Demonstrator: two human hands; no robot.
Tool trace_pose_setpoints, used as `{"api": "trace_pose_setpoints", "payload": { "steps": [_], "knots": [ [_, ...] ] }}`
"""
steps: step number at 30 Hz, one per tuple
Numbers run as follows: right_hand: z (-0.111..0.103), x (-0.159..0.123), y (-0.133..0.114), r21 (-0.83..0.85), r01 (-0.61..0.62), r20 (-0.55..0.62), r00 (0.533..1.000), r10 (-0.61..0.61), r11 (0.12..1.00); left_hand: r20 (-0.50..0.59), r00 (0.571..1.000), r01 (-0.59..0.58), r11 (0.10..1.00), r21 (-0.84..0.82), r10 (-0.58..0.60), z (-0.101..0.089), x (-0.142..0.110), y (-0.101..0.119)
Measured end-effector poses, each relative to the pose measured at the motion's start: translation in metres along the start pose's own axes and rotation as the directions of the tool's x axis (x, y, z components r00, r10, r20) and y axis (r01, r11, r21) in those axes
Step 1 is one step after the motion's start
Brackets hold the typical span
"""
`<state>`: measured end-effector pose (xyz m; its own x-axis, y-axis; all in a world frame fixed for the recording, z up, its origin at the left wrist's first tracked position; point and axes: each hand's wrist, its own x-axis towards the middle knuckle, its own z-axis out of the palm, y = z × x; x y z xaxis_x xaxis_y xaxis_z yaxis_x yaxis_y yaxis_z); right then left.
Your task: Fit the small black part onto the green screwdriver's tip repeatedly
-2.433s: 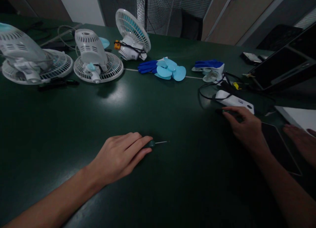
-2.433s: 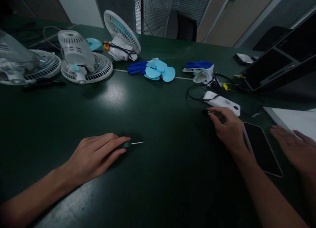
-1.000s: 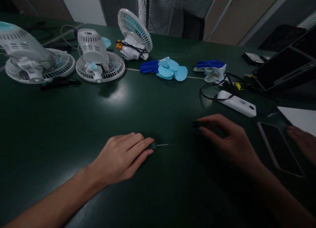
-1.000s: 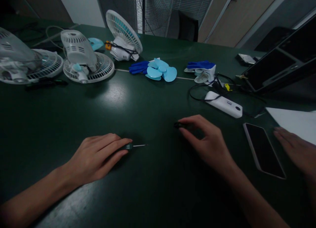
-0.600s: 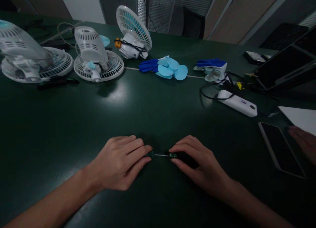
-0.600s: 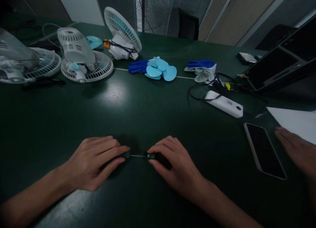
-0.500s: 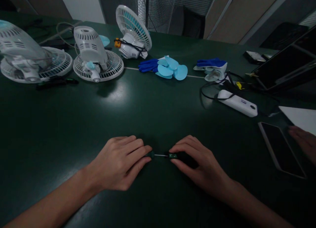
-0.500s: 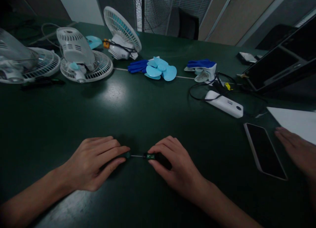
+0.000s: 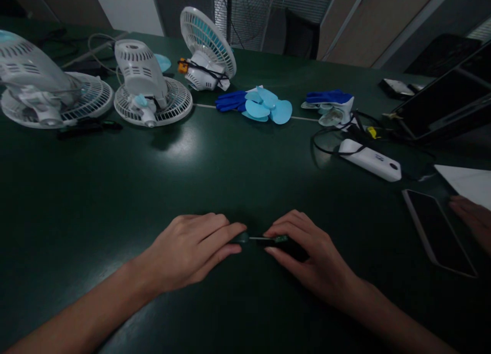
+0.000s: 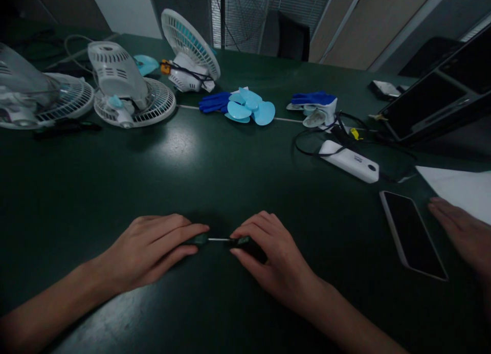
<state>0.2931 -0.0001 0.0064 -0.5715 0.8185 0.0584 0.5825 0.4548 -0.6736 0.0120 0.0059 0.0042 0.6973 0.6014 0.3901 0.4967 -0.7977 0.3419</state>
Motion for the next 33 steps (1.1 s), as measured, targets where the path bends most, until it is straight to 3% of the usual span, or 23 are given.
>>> {"api": "trace_pose_setpoints", "payload": {
  "steps": [4,8,33],
  "knots": [
    [0.0000,-0.0004,0.0014,0.004,0.009,0.003,1.000,-0.009,1.000,-0.062,0.997,0.053,0.998,0.014,-0.052,0.0006,-0.0006,-0.0007],
    [-0.0003,-0.0004,0.0010,0.006,0.017,-0.004,1.000,-0.017,1.000,-0.062,0.998,0.001,0.998,0.069,0.004,0.0020,-0.0010,0.0001],
    [-0.0016,0.0008,-0.0011,-0.005,0.022,0.009,1.000,-0.022,1.000,0.087,0.995,-0.062,0.997,0.053,0.057,0.0021,-0.0007,0.0028]
  ]
}}
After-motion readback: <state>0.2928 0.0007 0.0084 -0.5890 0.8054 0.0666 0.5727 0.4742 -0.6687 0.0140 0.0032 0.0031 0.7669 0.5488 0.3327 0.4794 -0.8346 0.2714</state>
